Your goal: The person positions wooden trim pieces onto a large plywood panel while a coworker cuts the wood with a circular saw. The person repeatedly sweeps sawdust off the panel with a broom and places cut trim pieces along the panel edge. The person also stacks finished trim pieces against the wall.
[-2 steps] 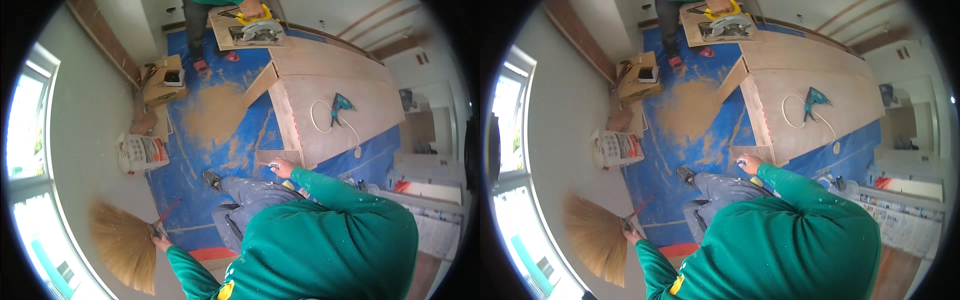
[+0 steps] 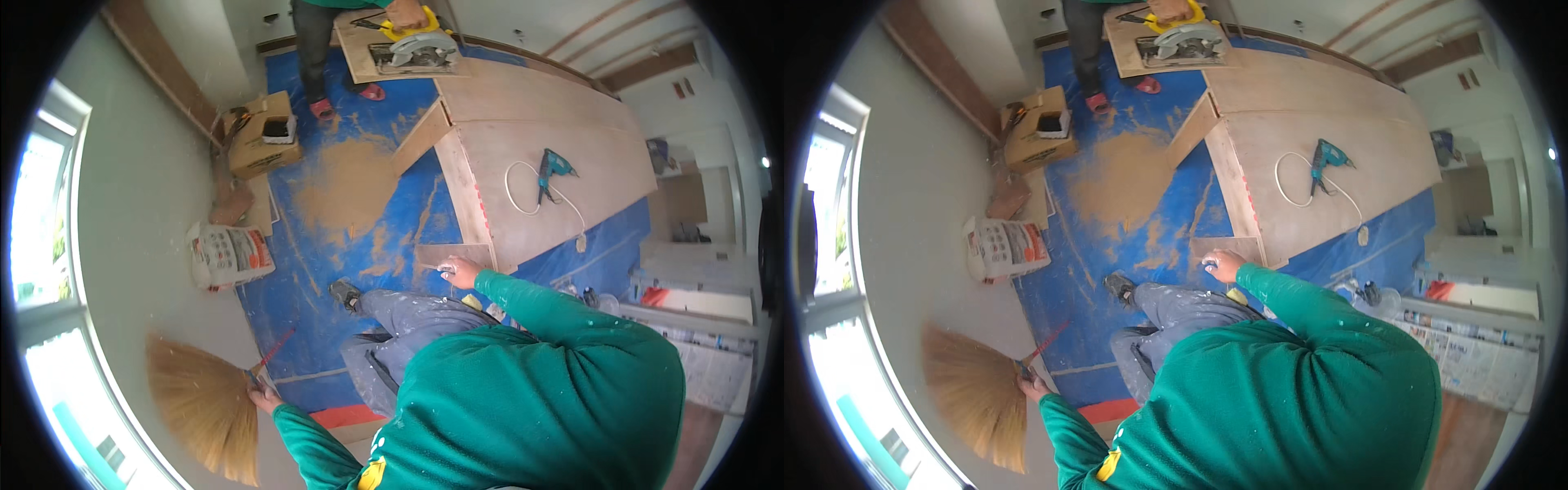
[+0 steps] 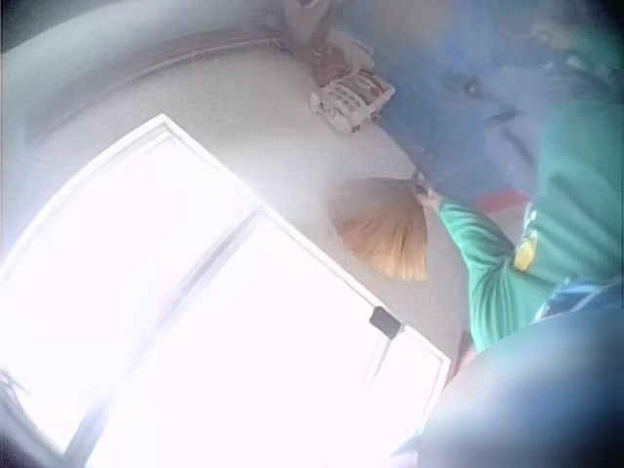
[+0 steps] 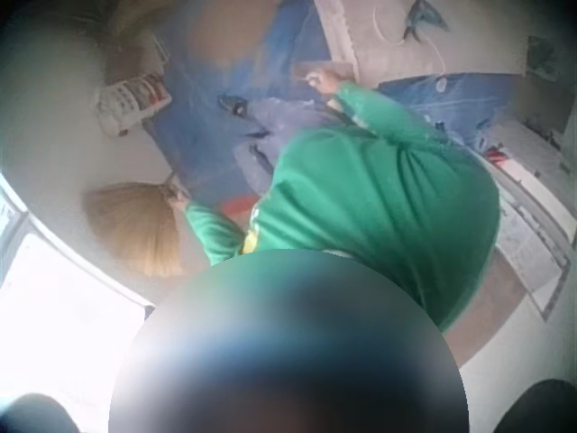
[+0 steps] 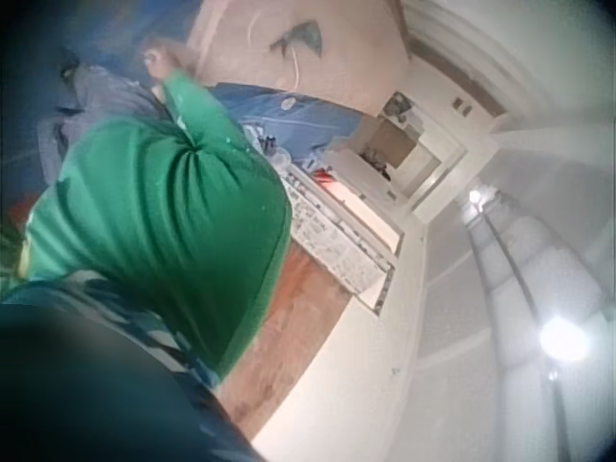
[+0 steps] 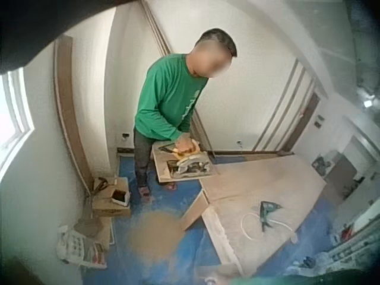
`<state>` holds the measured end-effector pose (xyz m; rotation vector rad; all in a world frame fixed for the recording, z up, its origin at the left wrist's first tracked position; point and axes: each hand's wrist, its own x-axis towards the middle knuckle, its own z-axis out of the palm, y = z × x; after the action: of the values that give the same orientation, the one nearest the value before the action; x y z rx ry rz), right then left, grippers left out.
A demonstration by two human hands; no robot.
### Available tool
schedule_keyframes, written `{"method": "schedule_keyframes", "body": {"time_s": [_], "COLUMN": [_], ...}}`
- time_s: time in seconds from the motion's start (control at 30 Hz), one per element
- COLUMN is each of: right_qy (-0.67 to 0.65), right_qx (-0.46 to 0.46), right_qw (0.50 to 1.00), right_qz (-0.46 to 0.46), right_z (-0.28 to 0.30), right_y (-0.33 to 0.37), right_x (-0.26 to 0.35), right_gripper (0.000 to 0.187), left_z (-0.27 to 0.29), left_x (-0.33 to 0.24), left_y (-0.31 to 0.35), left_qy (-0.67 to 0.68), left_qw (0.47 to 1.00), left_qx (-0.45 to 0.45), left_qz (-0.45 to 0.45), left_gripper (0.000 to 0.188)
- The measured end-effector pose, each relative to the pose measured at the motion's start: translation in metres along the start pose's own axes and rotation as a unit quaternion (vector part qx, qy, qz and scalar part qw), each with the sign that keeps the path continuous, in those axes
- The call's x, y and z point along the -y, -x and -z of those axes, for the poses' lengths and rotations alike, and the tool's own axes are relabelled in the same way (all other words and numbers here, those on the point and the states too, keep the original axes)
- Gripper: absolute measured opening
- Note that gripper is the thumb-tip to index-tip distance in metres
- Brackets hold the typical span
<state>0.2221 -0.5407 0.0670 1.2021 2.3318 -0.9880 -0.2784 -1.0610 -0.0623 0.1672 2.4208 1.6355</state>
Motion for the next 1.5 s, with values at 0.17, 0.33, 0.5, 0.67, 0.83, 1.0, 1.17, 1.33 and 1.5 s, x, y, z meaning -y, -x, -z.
{"method": "schedule_keyframes", "body": {"time_s": [0.17, 0.33, 0.5, 0.67, 0.83, 1.0, 1.17, 1.33, 1.5], "right_qy": [-0.133, -0.038, -0.09, -0.126, -0.203, -0.262, -0.231, -0.104, -0.107], "right_qx": [0.038, 0.134, 0.092, 0.034, -0.126, -0.358, -0.491, -0.542, -0.507], "right_qw": [0.978, 0.969, 0.953, 0.948, 0.928, 0.84, 0.664, 0.607, 0.644], "right_qz": [-0.154, -0.204, -0.273, -0.292, -0.286, -0.312, -0.515, -0.572, -0.563], "right_z": [-0.003, -0.043, -0.066, -0.07, -0.069, -0.074, -0.057, -0.011, 0.015], "right_y": [-0.018, 0.007, 0.046, 0.044, 0.04, 0.064, 0.071, 0.051, 0.025], "right_x": [0.003, -0.005, 0.017, 0.047, 0.049, -0.001, -0.098, -0.146, -0.137], "right_gripper": [0.032, 0.041, 0.039, 0.035, 0.033, 0.031, 0.041, 0.055, 0.066], "left_z": [-0.012, -0.018, -0.009, 0.01, 0.021, -0.005, -0.18, -0.433, -0.552], "left_x": [0.019, 0.038, 0.048, 0.031, -0.007, -0.048, -0.095, -0.217, -0.339], "left_y": [-0.058, -0.096, -0.142, -0.15, -0.129, -0.126, -0.129, -0.096, -0.004], "left_qy": [0.092, -0.068, 0.312, 0.318, 0.314, 0.235, -0.257, -0.37, -0.196], "left_qw": [0.992, 0.985, 0.859, 0.813, 0.763, 0.765, 0.891, 0.585, 0.783], "left_qx": [0.027, 0.013, -0.227, -0.209, -0.163, -0.055, 0.252, 0.538, 0.589], "left_qz": [0.076, 0.159, 0.336, 0.442, 0.54, 0.597, 0.278, -0.481, -0.046], "left_gripper": [0.042, 0.044, 0.063, 0.064, 0.066, 0.058, 0.032, 0.025, 0.04]}}
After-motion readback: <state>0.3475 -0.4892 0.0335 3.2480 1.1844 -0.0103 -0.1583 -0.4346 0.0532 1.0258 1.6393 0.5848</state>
